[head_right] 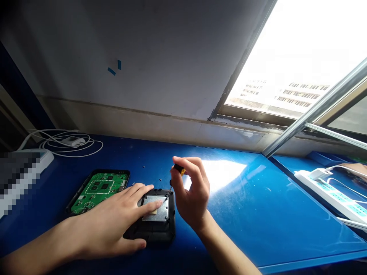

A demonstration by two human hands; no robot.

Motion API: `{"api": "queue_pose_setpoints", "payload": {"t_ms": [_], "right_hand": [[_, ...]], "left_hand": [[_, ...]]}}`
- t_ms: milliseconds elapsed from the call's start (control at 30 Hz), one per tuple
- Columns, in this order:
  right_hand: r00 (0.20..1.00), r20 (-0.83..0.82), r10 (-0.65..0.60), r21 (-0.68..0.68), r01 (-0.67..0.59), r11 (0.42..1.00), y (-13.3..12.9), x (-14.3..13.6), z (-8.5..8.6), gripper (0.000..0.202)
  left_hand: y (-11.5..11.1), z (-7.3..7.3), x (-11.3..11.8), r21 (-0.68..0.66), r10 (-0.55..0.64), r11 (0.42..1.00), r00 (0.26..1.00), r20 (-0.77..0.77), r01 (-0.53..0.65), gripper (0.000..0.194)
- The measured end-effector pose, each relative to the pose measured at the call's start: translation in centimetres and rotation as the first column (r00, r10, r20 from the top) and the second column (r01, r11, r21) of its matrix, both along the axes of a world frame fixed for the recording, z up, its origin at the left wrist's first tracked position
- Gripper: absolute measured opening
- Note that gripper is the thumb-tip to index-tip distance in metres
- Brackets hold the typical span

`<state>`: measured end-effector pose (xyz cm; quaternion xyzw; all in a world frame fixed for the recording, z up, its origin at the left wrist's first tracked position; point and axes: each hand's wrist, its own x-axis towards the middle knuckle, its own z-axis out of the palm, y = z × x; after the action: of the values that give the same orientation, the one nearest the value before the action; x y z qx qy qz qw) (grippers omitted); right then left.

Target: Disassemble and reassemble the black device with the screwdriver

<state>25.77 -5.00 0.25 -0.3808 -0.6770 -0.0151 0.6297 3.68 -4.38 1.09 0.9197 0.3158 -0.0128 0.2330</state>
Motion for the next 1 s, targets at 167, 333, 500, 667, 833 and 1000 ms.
{"api": "queue_pose_setpoints", "payload": {"t_ms": [167, 333, 500, 667, 833, 1000], "right_hand": [[0.995, -0.027, 0.096, -0.037, -0.097, 0.995, -0.5, -0.2, 0.0, 0.04], [0.996, -0.003, 0.089, -0.002, -0.089, 0.996, -0.4, -0.3, 0.4, 0.029], [0.993, 0.096, -0.07, 0.019, 0.068, 0.997, 0.0, -0.4, 0.6, 0.043], [0.996, 0.077, -0.042, 0.056, 0.037, 0.998, 0.0, -0.2, 0.3, 0.054], [0.998, 0.055, -0.012, 0.104, 0.006, 0.995, -0.3, -0.1, 0.5, 0.053], [0.999, 0.048, 0.018, 0.073, -0.021, 0.997, -0.3, -0.2, 0.3, 0.05]], "left_hand": [[-0.1, -0.7, 0.0, 0.017, 0.014, 1.0, 1.0, -0.007, -0.014, 0.08], [0.1, -1.6, -0.2, 0.053, 0.02, 0.998, 0.999, -0.035, -0.018, 0.086], [0.4, -2.2, -0.4, 0.094, 0.002, 0.996, 1.0, -0.011, -0.001, 0.086], [0.5, -2.4, -0.2, 0.144, 0.007, 0.989, 1.0, -0.008, -0.006, 0.085], [0.5, -2.6, -0.3, 0.176, 0.055, 0.983, 0.998, 0.007, -0.055, 0.078], [0.6, -2.6, -0.3, 0.199, 0.053, 0.978, 0.998, 0.037, -0.06, 0.075]]}}
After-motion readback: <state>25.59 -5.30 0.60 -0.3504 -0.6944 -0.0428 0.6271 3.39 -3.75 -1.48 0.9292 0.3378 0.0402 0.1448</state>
